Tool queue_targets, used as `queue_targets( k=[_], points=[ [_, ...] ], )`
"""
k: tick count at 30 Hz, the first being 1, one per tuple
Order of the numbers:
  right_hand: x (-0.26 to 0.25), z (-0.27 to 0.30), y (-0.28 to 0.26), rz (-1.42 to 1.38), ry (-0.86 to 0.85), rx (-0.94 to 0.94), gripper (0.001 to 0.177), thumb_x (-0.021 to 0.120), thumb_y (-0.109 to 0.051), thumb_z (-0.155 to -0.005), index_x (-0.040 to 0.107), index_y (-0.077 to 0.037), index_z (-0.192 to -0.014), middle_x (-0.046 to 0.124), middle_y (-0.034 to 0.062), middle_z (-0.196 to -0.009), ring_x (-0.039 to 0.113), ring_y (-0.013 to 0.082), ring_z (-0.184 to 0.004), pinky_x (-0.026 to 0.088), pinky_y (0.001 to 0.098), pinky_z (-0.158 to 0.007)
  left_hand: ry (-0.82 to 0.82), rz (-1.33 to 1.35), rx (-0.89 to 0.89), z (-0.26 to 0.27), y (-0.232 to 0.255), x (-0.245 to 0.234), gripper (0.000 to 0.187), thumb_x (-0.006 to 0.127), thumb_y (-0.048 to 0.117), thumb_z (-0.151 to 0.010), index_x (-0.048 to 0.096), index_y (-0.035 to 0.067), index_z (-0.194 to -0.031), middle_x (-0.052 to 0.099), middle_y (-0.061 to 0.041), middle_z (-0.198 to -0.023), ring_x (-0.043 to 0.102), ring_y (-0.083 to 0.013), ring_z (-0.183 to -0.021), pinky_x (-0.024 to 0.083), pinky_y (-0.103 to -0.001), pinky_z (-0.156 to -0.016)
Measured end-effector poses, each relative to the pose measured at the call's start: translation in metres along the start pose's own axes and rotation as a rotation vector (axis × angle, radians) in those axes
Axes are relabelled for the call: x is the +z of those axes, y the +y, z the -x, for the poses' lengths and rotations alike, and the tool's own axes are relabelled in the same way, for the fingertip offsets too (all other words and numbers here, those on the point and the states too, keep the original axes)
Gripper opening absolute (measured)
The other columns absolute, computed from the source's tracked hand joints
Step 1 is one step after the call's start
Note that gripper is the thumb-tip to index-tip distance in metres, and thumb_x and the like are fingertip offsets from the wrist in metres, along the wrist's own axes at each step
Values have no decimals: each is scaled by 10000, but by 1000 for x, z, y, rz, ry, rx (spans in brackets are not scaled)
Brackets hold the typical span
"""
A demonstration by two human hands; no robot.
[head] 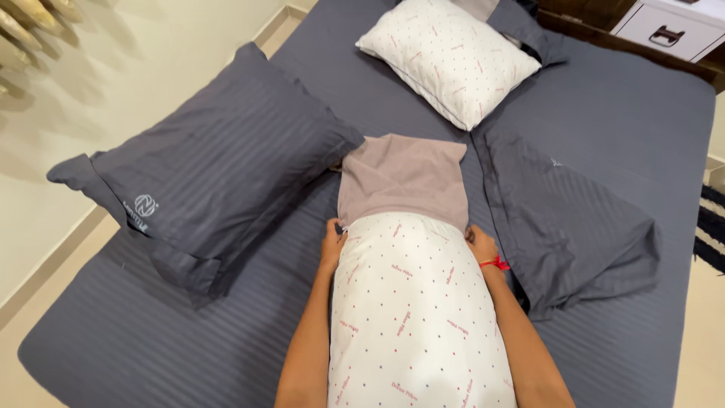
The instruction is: The person removes a pillow from its old cover, takes a fresh pillowcase, and slides the pillow inside, pulling the fabric taut to smooth it.
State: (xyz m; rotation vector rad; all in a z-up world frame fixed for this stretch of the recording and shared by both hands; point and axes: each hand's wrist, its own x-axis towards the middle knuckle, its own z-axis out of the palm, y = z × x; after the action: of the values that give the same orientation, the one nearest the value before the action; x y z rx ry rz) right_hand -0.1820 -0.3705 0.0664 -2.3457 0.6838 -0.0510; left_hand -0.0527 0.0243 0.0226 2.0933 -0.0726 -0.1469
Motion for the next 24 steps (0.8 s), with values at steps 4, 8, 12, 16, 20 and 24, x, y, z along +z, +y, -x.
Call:
queue_targets(
  k=[4, 8, 12, 16, 20, 24],
  points=[
    [-15, -14, 0, 155, -11, -110, 377, 773, -284, -820, 656, -58, -1098, 710, 192, -1093, 662, 402, -1037, 522, 454, -866, 34, -312, 22, -1, 30, -15, 425, 745, 236, -890, 524, 158, -1245, 702, -135, -1071, 684, -388, -957, 529, -491, -768],
    [-24, -42, -14, 205, 31, -261, 427, 747, -229, -826, 631, -7, -1172, 635, 200, -1256, 618, 412, -1141, 504, 454, -927, 115, -474, 282, -17, 96, -45, 444, 685, 95, -821, 587, 136, -1252, 662, -110, -1202, 680, -355, -1003, 539, -479, -797],
    [-37, -56, -30, 470, -144, -129, 356, 717, -153, -847, 658, -22, -1172, 618, 168, -1348, 635, 383, -1187, 519, 431, -976, 166, -414, 430, -34, 115, -46, 281, 629, 7, -900, 657, 111, -1159, 692, -101, -1104, 682, -361, -987, 541, -475, -803],
    [-47, -36, -71, 315, -29, -324, 477, 725, -101, -771, 632, -30, -1234, 582, 191, -1359, 604, 398, -1176, 495, 434, -977, 224, -239, 271, -31, 96, -19, 228, 661, 8, -829, 672, 92, -1041, 700, -119, -1021, 673, -383, -916, 533, -489, -769],
    [-23, -8, -137, 118, -47, -640, 428, 729, -127, -760, 666, -57, -1178, 645, 170, -1197, 609, 389, -1118, 492, 438, -943, 282, -162, 182, -29, 90, 10, 224, 686, 29, -773, 653, 74, -990, 692, -127, -975, 670, -376, -895, 523, -480, -762],
    [4, -7, -160, 248, -58, -450, 255, 698, -124, -831, 704, -124, -1086, 687, 86, -1083, 666, 334, -1010, 536, 440, -850, 248, -45, 207, -21, 93, -2, 233, 711, 34, -749, 646, 69, -970, 673, -119, -953, 676, -354, -867, 533, -447, -744]
  ],
)
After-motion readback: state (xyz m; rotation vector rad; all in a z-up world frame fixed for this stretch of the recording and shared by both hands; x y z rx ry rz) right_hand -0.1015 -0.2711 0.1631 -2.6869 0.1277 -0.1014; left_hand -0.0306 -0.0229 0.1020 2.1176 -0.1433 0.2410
